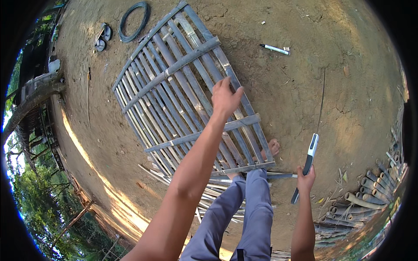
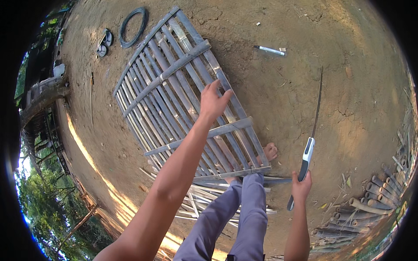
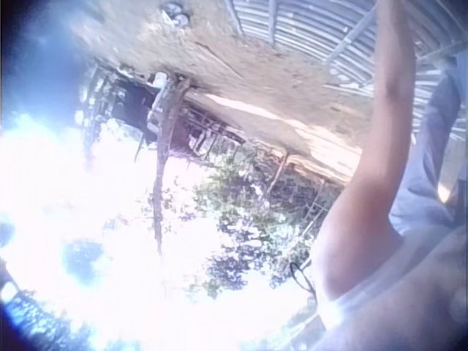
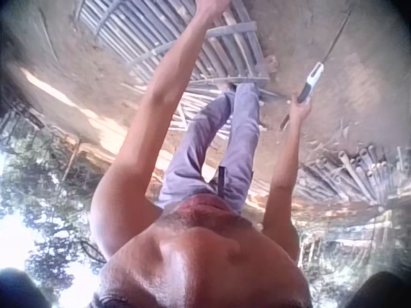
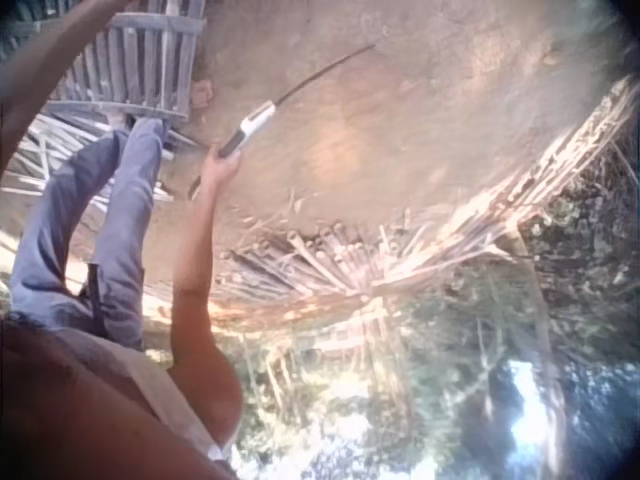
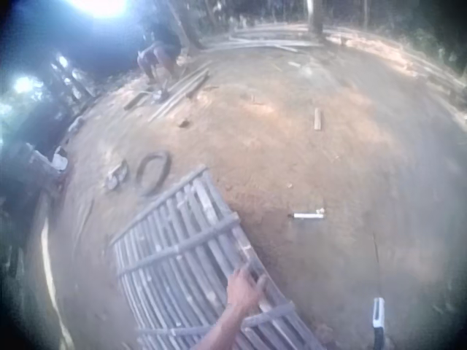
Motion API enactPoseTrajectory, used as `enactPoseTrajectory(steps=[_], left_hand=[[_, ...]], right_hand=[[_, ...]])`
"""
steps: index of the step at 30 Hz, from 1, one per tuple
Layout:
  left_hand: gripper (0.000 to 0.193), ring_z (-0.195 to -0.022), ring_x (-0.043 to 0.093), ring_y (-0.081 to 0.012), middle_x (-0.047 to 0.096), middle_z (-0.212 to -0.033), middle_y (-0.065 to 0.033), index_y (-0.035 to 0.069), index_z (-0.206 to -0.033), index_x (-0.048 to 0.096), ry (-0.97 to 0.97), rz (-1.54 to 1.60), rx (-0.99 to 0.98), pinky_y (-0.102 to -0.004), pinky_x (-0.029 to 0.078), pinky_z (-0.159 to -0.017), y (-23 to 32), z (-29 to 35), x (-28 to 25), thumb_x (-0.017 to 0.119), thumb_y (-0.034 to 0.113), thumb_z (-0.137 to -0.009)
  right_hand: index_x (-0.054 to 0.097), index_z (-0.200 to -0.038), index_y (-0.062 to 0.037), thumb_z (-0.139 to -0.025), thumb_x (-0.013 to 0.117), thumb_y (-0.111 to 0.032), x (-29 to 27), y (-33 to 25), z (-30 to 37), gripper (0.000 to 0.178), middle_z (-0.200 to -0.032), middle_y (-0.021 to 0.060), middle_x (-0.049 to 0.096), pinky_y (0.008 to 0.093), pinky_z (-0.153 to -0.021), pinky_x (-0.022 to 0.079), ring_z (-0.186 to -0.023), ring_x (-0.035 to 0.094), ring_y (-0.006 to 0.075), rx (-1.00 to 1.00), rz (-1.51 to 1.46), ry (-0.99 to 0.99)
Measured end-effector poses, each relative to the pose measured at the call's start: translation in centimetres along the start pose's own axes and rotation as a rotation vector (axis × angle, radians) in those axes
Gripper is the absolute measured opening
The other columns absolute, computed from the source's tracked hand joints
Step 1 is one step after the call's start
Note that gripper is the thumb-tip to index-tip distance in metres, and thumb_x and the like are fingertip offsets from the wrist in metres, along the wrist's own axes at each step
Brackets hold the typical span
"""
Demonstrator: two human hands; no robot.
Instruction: The person constructs a bamboo lattice by sawing pieces of bamboo, hammering them together, and lifting the completed frame to check its stability.
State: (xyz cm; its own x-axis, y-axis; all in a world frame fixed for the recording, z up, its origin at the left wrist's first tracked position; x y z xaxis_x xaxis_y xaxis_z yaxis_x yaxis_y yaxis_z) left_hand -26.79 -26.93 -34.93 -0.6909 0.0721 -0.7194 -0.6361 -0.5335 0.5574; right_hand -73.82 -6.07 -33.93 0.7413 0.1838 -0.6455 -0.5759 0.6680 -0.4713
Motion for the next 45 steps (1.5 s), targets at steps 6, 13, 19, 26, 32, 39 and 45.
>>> enactPoseTrajectory(steps=[6,13,19,26,32,39,45], left_hand=[[0.061,-0.128,0.054,-0.0426,0.057,-0.136,-0.0251,0.004,-0.139,0.058,0.229,-0.319,0.085,-0.0511,0.048,-0.106,-13.1,-2.6,-7.7,0.075,0.03,-0.087],[0.065,-0.133,0.053,-0.0373,0.059,-0.137,-0.0171,0.01,-0.145,0.053,0.37,-0.469,0.214,-0.0536,0.049,-0.105,-10.8,-9.4,-13.1,0.075,0.036,-0.089],[0.066,-0.13,0.055,-0.0376,0.06,-0.135,-0.0161,0.01,-0.144,0.055,0.127,-0.612,0.173,-0.0497,0.05,-0.104,-8.9,-12.6,-12.3,0.074,0.045,-0.091],[0.056,-0.11,0.065,-0.0365,0.065,-0.115,-0.0159,0.005,-0.128,0.065,0.026,-0.777,0.29,-0.045,0.051,-0.093,-7.8,-15.7,-13.0,0.066,0.049,-0.094],[0.053,-0.108,0.065,-0.0366,0.067,-0.114,-0.0159,0.004,-0.127,0.065,0.046,-0.825,0.229,-0.0454,0.053,-0.091,-10.7,-15.4,-15.9,0.07,0.044,-0.093],[0.052,-0.108,0.067,-0.0373,0.07,-0.114,-0.0168,0.004,-0.124,0.069,0.073,-0.78,0.199,-0.0462,0.053,-0.092,-12.0,-16.3,-15.7,0.073,0.044,-0.092],[0.067,-0.119,0.062,-0.0389,0.066,-0.124,-0.0218,0.001,-0.13,0.065,0.292,-0.538,0.174,-0.0449,0.049,-0.101,-9.6,-17.3,-15.3,0.067,0.058,-0.094]], right_hand=[[0.064,-0.12,0.0,-0.095,0.074,-0.017,10.8,-5.7,-2.3,0.032,-0.103,0.0086,0.071,0.0347,-0.084,0.054,-0.093,0.068,0.0185,-0.142,-0.256,-0.175],[0.066,-0.121,-0.0011,-0.096,0.076,-0.026,19.5,-10.5,-3.5,0.036,-0.108,0.0093,0.073,0.0345,-0.086,0.053,-0.096,0.068,0.0186,-0.061,-0.171,-0.212],[0.061,-0.112,-0.0008,-0.092,0.079,-0.037,21.8,-9.4,-3.8,0.044,-0.101,0.0143,0.073,0.0424,-0.086,0.052,-0.096,0.072,0.0299,-0.018,-0.048,-0.168],[0.057,-0.1,-0.0024,-0.093,0.081,-0.026,22.7,-8.3,-2.5,0.035,-0.083,0.004,0.061,0.0334,-0.073,0.05,-0.077,0.06,0.0143,0.11,-0.474,-0.201],[0.057,-0.1,-0.0031,-0.091,0.082,-0.027,24.3,-11.2,-2.1,0.036,-0.077,0.0025,0.054,0.0362,-0.069,0.046,-0.069,0.051,0.0188,0.122,-0.368,-0.277],[0.057,-0.099,-0.002,-0.092,0.08,-0.031,25.0,-11.1,-2.0,0.038,-0.075,0.0057,0.057,0.0398,-0.066,0.046,-0.067,0.051,0.0221,0.119,-0.351,-0.213],[0.059,-0.105,-0.002,-0.097,0.076,-0.028,22.7,-12.0,-2.5,0.032,-0.087,0.0101,0.067,0.0399,-0.074,0.05,-0.076,0.062,0.0246,0.016,-0.325,-0.063]])
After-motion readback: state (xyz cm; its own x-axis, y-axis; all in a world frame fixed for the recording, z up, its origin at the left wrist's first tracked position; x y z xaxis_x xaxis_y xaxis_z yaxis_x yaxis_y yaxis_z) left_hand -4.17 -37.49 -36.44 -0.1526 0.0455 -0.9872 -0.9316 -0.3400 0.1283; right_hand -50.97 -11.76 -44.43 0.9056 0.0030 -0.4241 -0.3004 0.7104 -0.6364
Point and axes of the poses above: each hand's wrist, its own z-axis away from the middle knuckle, its own x-axis out of the palm, y = z × x, the point moved 9 cm from there along -z, towards the middle knuckle
